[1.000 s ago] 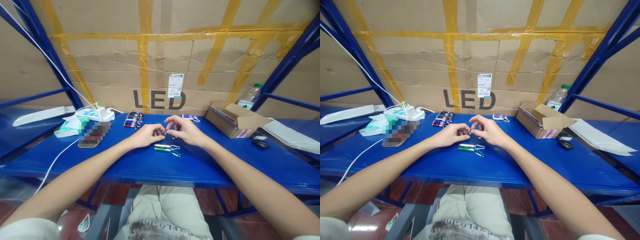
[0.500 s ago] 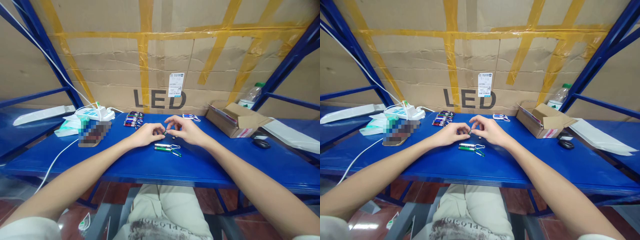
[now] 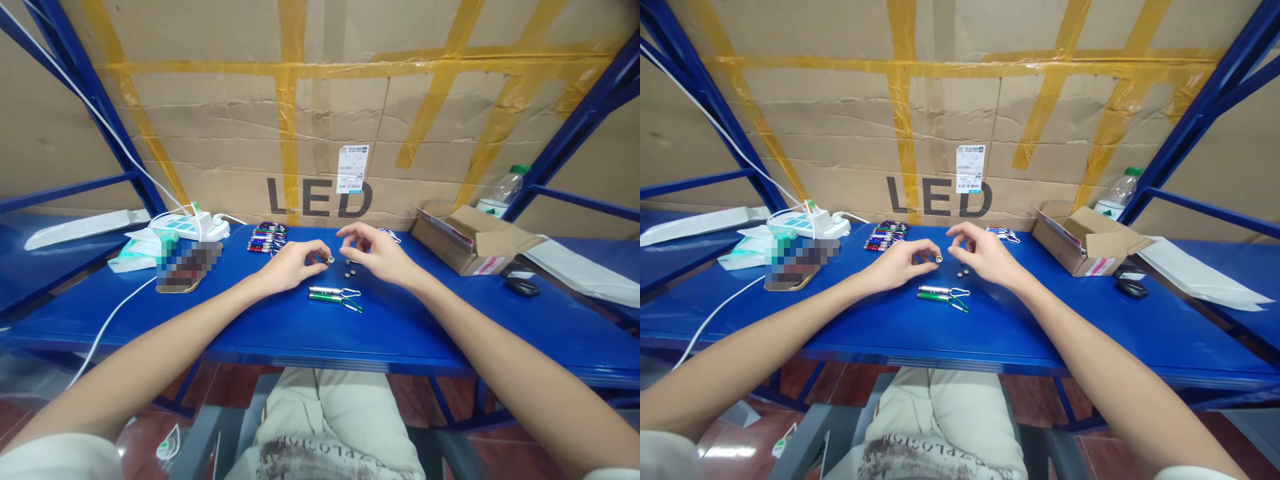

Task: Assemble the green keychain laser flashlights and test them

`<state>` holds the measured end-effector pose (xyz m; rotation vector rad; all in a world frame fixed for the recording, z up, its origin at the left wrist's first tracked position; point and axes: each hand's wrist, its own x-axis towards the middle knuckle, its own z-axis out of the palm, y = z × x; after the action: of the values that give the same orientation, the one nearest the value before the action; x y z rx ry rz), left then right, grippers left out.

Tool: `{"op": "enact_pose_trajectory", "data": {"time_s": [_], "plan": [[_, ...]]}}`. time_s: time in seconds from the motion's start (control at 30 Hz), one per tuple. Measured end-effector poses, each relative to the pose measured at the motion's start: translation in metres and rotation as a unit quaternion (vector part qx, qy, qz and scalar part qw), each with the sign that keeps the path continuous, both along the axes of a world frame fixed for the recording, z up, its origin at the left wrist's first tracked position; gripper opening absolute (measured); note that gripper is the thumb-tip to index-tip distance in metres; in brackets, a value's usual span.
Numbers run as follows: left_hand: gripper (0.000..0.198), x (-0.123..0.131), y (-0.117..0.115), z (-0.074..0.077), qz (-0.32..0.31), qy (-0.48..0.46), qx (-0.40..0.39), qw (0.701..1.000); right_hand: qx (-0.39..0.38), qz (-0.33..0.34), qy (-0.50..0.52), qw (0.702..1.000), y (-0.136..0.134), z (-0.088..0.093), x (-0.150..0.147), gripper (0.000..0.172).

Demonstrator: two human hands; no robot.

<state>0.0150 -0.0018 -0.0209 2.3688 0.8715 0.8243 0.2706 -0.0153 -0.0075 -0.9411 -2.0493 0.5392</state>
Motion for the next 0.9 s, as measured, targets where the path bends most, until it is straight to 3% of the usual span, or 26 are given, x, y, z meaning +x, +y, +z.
{"op": "enact_pose_trajectory", "data": {"time_s": [0.3,0.57,0.73,0.9], "plan": [[0.018,-0.001,0.004,-0.005,0.000,-0.017,-0.007,1.000,0.041,0.051,0.002,0.998,-0.012,0.003,-0.007,0.034],[0.037,0.003,0.006,-0.008,-0.075,-0.103,-0.193,0.973,0.107,0.044,-0.048,0.992,-0.015,0.002,-0.012,0.030],[0.035,0.002,0.008,-0.011,-0.048,-0.105,-0.140,0.983,0.092,0.026,-0.040,0.995,-0.010,0.001,-0.008,0.032],[0.031,0.001,0.010,-0.011,-0.036,-0.108,-0.099,0.989,0.066,0.009,-0.186,0.980,-0.001,0.003,0.006,0.030]]}}
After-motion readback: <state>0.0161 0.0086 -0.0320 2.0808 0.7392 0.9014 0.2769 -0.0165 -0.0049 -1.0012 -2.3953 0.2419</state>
